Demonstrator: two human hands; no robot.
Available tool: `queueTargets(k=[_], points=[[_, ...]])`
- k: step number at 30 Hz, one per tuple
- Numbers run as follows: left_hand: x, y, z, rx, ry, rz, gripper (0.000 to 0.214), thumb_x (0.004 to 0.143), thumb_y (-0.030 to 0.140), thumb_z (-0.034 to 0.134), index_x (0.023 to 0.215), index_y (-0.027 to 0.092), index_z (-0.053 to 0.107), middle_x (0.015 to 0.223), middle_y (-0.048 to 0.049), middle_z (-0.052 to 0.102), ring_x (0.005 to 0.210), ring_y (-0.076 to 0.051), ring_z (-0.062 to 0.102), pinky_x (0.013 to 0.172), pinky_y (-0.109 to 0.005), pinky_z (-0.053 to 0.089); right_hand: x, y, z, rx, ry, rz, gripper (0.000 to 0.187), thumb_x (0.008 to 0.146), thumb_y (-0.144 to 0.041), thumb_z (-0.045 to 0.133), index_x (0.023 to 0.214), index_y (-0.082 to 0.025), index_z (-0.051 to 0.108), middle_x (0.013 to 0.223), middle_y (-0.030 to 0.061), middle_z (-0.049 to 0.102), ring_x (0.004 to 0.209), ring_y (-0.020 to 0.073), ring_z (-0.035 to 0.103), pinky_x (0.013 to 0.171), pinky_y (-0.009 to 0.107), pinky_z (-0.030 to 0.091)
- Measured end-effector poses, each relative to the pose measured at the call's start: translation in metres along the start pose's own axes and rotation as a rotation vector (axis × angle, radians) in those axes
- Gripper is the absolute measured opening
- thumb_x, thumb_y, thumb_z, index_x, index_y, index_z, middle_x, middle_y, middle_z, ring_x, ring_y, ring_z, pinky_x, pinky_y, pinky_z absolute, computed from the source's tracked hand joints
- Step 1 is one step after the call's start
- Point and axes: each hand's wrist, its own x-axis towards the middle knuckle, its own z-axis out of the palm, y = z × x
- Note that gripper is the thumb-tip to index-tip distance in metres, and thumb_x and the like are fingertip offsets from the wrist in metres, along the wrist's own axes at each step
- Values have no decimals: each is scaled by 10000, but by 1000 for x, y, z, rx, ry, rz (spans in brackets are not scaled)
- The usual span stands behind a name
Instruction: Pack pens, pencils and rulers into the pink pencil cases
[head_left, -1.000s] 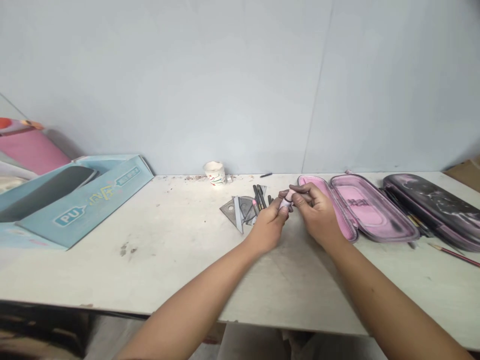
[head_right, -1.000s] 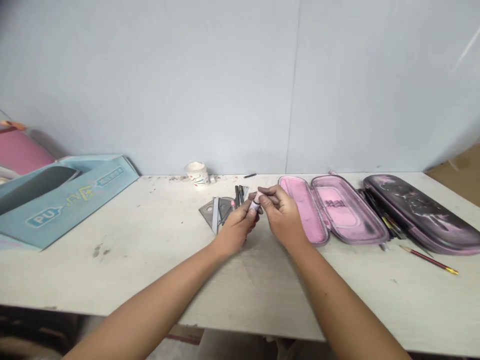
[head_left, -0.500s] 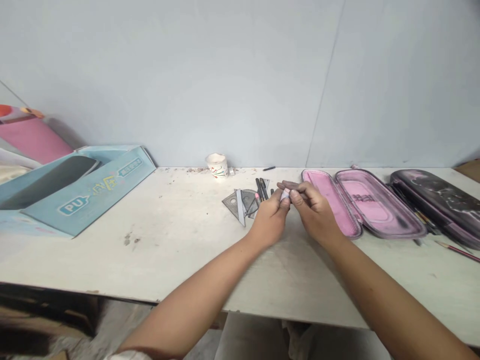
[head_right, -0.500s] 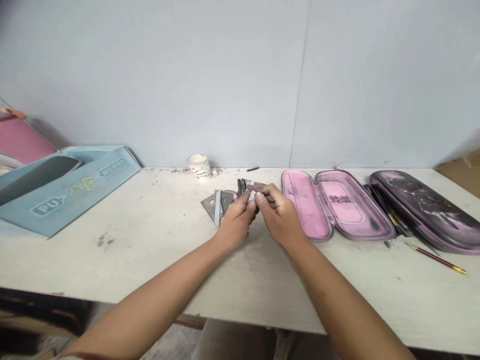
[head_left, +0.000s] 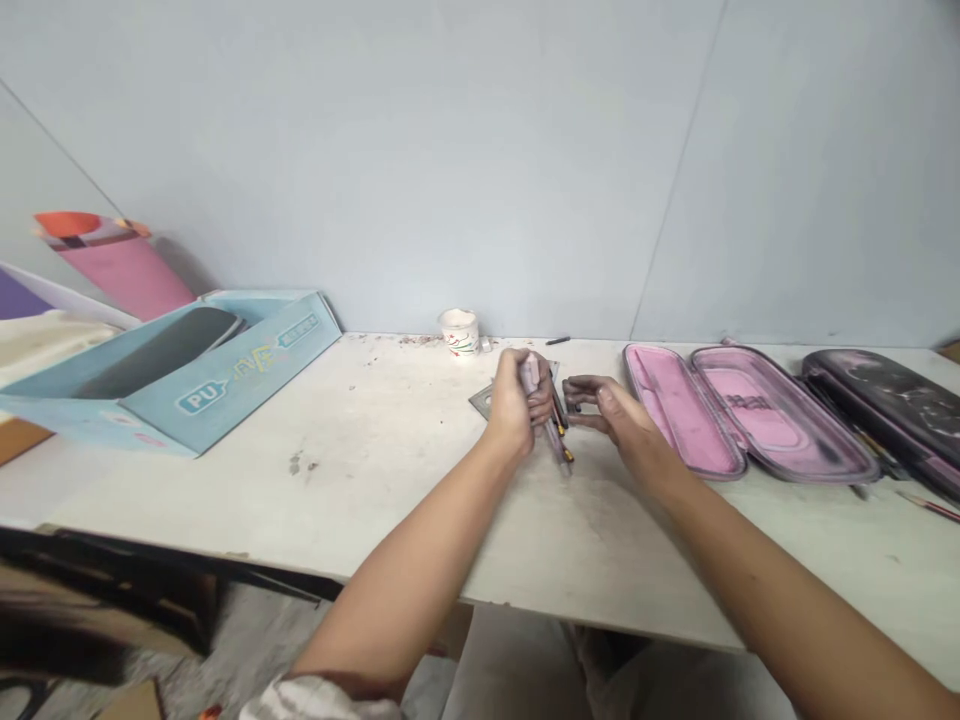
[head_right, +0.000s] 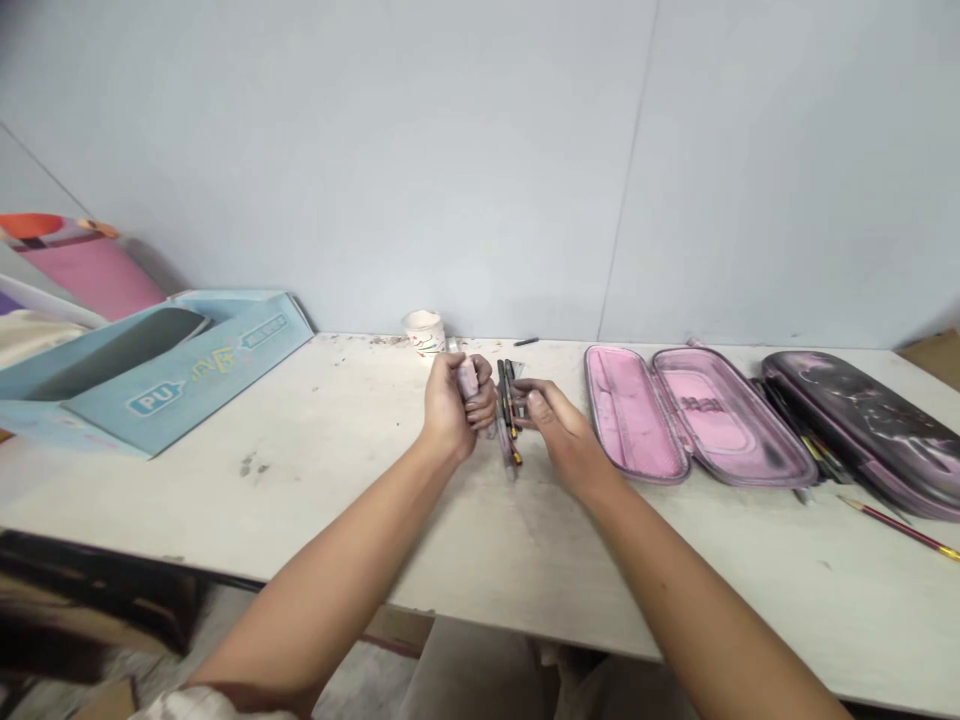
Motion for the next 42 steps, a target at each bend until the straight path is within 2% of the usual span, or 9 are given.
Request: queueTargets(k=[5,11,22,28,35,39,42], points=[[-1,6,-6,-284,-76,-63,353,763,465,350,584,176,447,349,87,203,264,-55,150,278,-161,146,1,13,3,75,-159,155,448,814,-565,437,1064,-200,508,1015,59,577,998,182,546,893,394,450],[0,3,-7,-411,-68,-72,350,771,453,358,608,170,483,355,81,208,269,-62,173,276,-161,163,1,12,1,123,-181,214,484,801,-603,421,1041,-193,513,985,64,576,950,177,558,889,395,441],[0,0,-5,-400,-57,-48,334,779,436,348,619,177,484,363,77,218,272,-67,189,276,-157,164,-1,9,4,193,-158,231,468,773,-622,449,945,-191,511,845,38,557,840,157,554,819,380,473],[-2,-1,-1,-350,-20,-78,344,792,446,347,609,182,469,361,82,205,269,-65,172,272,-157,155,0,10,2,156,-178,271,467,773,-628,441,899,-184,515,821,40,558,837,161,554,798,369,475],[-3,-1,0,-372,-33,-82,345,793,443,339,629,178,488,364,82,205,272,-66,179,280,-159,152,0,10,1,134,-174,254,460,775,-630,433,861,-183,499,791,30,555,798,149,560,760,341,481],[-2,1,0,-388,-8,-85,334,792,421,328,629,179,489,364,80,204,273,-68,177,283,-163,143,0,5,2,80,-158,233,460,790,-624,410,890,-183,495,810,28,558,781,143,561,755,340,481],[0,3,6,-394,42,-81,341,798,432,323,631,180,480,366,83,204,274,-71,176,286,-170,142,0,-1,5,22,-141,197,418,794,-561,466,972,-183,479,828,28,572,759,143,566,711,328,488]])
